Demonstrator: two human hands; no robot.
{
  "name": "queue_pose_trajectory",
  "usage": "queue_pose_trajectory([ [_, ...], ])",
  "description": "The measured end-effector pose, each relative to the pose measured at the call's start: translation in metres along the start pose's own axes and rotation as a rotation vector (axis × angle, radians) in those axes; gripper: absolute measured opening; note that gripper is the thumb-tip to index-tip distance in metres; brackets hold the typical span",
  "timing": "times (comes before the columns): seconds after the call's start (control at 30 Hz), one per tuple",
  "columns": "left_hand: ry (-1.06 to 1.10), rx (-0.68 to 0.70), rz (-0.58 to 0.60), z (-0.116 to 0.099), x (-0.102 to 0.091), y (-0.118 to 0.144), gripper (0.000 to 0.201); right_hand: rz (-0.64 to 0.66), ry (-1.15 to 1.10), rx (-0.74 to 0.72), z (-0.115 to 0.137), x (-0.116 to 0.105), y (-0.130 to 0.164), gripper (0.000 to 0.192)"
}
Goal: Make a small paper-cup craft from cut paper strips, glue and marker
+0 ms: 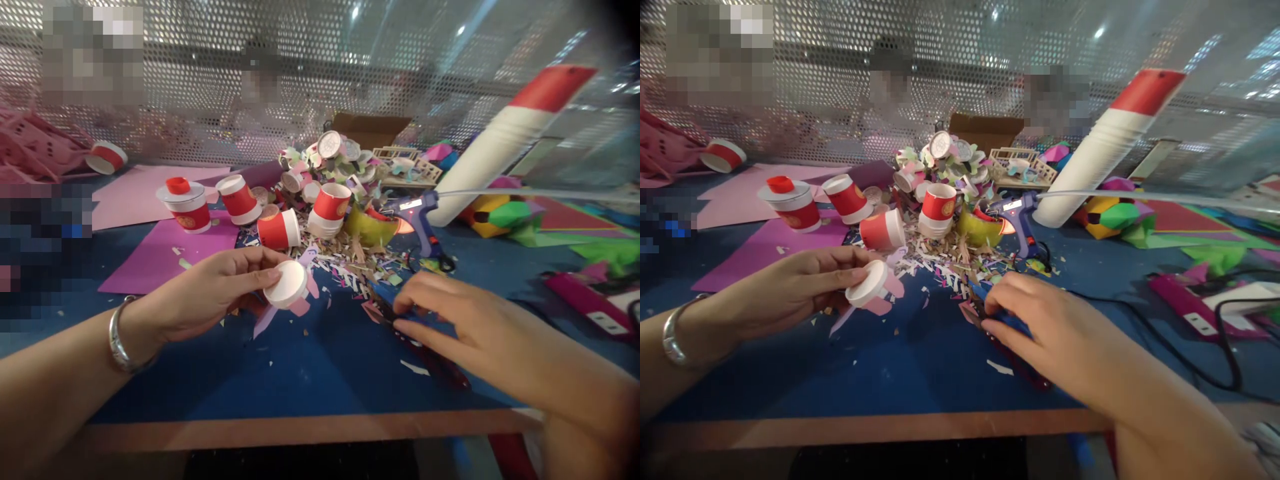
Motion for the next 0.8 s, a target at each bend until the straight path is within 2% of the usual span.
queue_pose_trajectory([
  [0.23,-0.028,-0.007,0.001,0.0,0.0,0.002,0.027,-0.095,0.027,-0.01,-0.001,0.014,0.03,0.014],
  [0.5,-0.305,-0.003,0.016,0.004,0.002,0.001,0.036,-0.193,0.01,0.046,-0.005,0.014,0.037,0.017],
  [0.63,-0.363,0.054,0.024,0.006,0.002,-0.001,0.039,-0.173,-0.005,0.09,0.0,0.01,0.037,0.021],
  [0.8,-0.514,0.145,-0.037,0.007,-0.006,-0.003,0.038,-0.082,-0.078,0.082,0.013,0.009,0.028,0.022],
])
Point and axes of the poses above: each hand's wrist, its own y-axis away from the middle knuckle, its own x-axis out of the palm, z = x × y, the point moved 6 cm from there along -y, towards the middle knuckle, and after that the axes turned 7 degrees about -z, right-handed, at the moved point
